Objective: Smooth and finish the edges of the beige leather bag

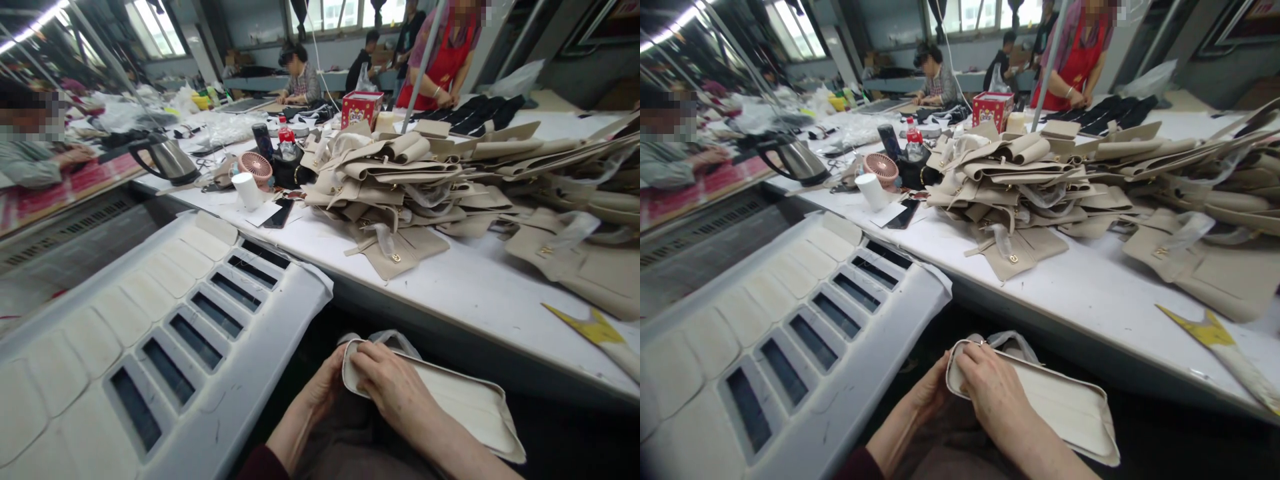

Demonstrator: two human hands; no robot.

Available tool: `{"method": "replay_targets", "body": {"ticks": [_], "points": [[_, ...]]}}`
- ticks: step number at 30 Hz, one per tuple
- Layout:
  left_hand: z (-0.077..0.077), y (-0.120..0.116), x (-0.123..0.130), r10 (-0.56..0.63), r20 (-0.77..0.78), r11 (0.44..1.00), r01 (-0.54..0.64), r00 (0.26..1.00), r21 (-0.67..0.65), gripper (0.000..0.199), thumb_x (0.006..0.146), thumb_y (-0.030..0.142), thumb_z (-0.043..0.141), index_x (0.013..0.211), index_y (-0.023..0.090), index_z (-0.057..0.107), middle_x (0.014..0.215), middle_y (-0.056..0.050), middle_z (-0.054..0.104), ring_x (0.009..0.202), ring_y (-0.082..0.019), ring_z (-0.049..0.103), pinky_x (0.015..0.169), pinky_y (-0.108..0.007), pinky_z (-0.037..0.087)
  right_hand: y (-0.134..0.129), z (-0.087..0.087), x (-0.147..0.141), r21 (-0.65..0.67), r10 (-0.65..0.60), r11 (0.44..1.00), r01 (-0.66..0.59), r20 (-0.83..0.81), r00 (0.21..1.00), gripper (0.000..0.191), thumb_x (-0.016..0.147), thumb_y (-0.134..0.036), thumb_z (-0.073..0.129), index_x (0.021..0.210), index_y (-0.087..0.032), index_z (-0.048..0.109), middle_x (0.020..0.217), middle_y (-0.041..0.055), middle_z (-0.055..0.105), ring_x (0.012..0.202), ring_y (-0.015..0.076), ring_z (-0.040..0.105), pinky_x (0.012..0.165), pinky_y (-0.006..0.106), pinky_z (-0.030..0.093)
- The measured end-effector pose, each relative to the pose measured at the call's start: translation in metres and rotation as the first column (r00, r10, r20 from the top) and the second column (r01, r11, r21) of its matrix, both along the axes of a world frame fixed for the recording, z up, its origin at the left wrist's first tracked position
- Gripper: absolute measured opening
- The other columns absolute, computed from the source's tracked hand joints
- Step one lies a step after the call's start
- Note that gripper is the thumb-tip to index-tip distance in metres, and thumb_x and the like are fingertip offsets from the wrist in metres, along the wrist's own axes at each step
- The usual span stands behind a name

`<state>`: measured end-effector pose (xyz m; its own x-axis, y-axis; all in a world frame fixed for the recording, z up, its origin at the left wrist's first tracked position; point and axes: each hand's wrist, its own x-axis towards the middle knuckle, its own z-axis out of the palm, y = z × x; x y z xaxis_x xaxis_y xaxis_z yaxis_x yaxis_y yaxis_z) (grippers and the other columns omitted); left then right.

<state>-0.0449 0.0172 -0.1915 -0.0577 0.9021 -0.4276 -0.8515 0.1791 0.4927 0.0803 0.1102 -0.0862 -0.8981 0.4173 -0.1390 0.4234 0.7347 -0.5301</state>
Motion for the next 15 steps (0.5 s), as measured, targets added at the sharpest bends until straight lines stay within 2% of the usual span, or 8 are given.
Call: {"method": "replay_targets", "body": {"ticks": [3,10,15], "points": [[0.006,-0.001,0.0,0.002,-0.006,1.0,-0.002,1.0,0.012,0.046,0.083,0.046,0.07,0.118,0.016,0.067,0.118,-0.009,0.066,0.109,-0.022,0.058,0.099,-0.032,0.04,-0.002,-0.004,0.002,-0.022,-0.05,0.998,0.05,-0.008,0.999,0.025,0.083,-0.003,0.061,0.103,-0.019,0.061,0.112,0.0034,0.062,0.105,0.0244,0.055,0.09,0.039,0.047],[0.032,0.002,0.003,-0.024,-0.084,0.999,0.026,0.996,0.026,0.042,0.086,0.038,0.067,0.118,0.011,0.067,0.118,-0.012,0.066,0.104,-0.022,0.059,0.091,-0.03,0.043,-0.006,-0.009,0.008,-0.057,-0.096,0.994,0.094,-0.038,0.995,0.022,0.086,-0.006,0.058,0.103,-0.02,0.062,0.12,0.0046,0.061,0.11,0.0257,0.053,0.093,0.042,0.047],[0.034,0.004,0.004,-0.015,-0.116,1.0,0.012,0.993,-0.02,0.047,0.083,0.04,0.069,0.118,0.009,0.066,0.115,-0.015,0.066,0.098,-0.023,0.06,0.084,-0.029,0.044,-0.008,-0.01,0.011,-0.079,-0.132,0.989,0.126,-0.076,0.988,0.023,0.086,-0.004,0.057,0.102,-0.021,0.063,0.12,0.0038,0.062,0.111,0.0243,0.054,0.093,0.04,0.048]]}}
